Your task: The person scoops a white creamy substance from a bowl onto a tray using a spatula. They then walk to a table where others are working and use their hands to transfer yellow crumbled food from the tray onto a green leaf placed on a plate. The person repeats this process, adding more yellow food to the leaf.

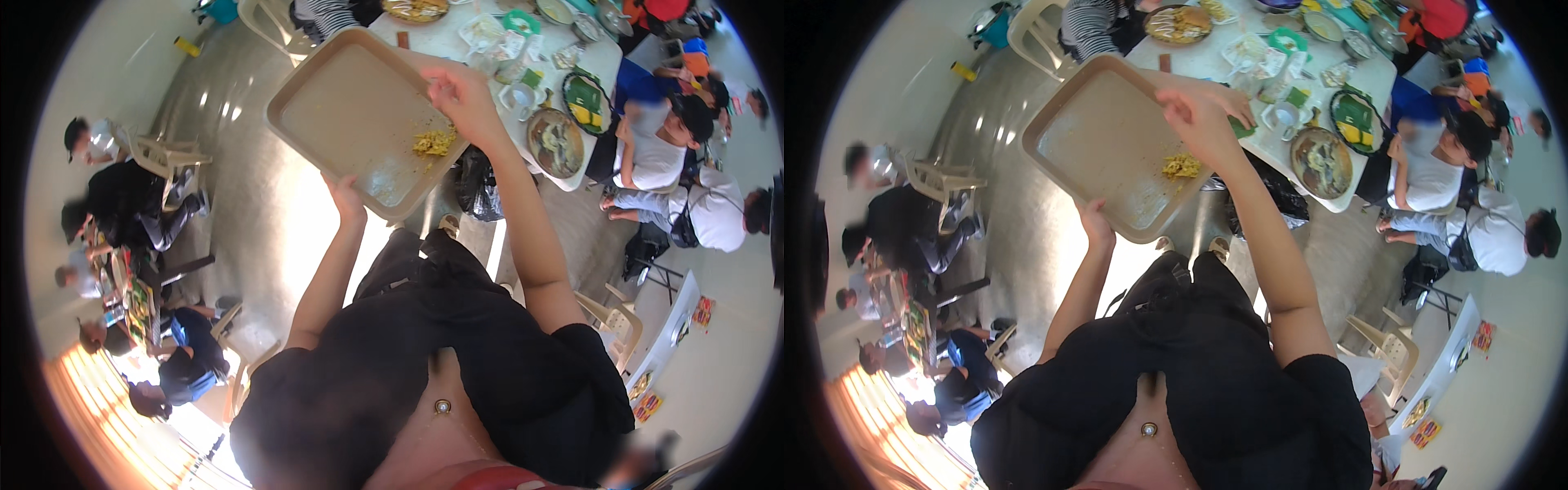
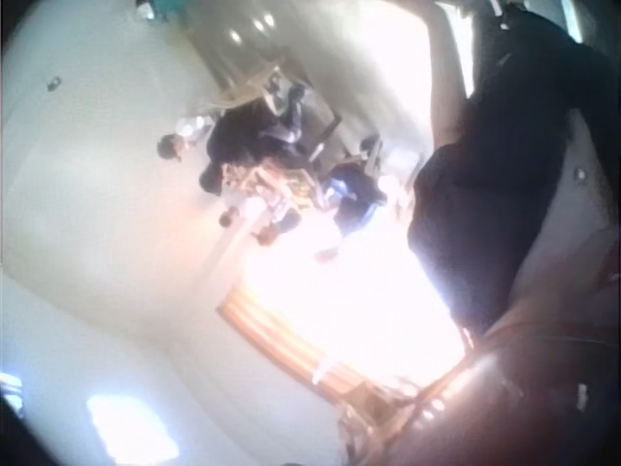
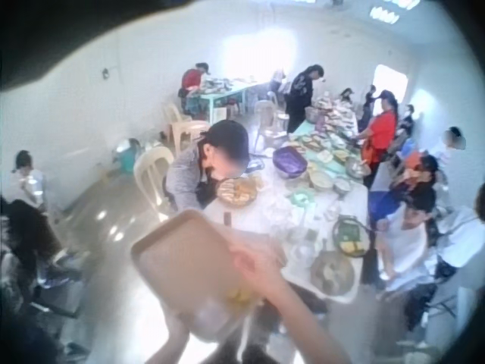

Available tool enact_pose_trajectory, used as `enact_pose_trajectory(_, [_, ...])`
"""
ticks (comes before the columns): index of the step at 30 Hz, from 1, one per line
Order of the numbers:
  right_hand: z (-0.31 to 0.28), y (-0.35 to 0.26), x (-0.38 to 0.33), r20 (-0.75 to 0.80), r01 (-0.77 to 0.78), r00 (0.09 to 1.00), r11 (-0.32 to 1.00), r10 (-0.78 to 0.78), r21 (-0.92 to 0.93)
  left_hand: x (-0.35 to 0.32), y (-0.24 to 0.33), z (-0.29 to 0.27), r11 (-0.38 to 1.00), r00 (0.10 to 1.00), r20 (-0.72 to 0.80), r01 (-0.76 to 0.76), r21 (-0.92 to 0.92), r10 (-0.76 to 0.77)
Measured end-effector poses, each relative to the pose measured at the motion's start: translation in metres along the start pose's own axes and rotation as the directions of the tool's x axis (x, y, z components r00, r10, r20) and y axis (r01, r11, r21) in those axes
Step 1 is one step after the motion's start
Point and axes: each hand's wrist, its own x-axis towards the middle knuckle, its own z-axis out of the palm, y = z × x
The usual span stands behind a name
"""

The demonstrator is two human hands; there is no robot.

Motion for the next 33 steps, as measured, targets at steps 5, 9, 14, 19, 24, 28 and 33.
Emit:
enact_pose_trajectory(5, [0.039, 0.076, -0.018, 0.191, 0.097, 0.981, 0.910, -0.021, -0.403, 0.003, 0.007, -0.005, 1.000, 0.999, -0.042, -0.006, -0.011, 0.005])
enact_pose_trajectory(9, [0.070, 0.073, -0.017, 0.174, 0.183, 0.978, 0.852, -0.110, -0.490, 0.011, 0.012, -0.010, 1.000, 0.996, -0.090, -0.013, 0.005, 0.014])
enact_pose_trajectory(14, [0.109, 0.091, -0.017, 0.210, 0.221, 0.970, 0.817, -0.126, -0.532, 0.033, 0.013, -0.024, 0.998, 0.993, -0.105, -0.055, 0.039, 0.059])
enact_pose_trajectory(19, [0.129, 0.116, -0.023, 0.308, 0.254, 0.946, 0.813, -0.098, -0.523, 0.037, -0.004, -0.058, 1.000, 0.990, -0.141, -0.007, 0.017, 0.009])
enact_pose_trajectory(24, [0.143, 0.129, -0.030, 0.386, 0.219, 0.921, 0.889, -0.053, -0.402, 0.025, -0.024, -0.076, 0.997, 0.966, -0.248, 0.076, 0.008, -0.072])
enact_pose_trajectory(28, [0.154, 0.162, -0.031, 0.410, 0.278, 0.906, 0.878, -0.104, -0.390, 0.024, -0.061, -0.093, 0.997, 0.945, -0.318, 0.079, 0.006, -0.073])
enact_pose_trajectory(33, [0.184, 0.233, -0.022, 0.405, 0.268, 0.913, 0.829, -0.056, -0.491, 0.042, -0.116, -0.094, 0.995, 0.936, -0.340, 0.075, -0.072, -0.095])
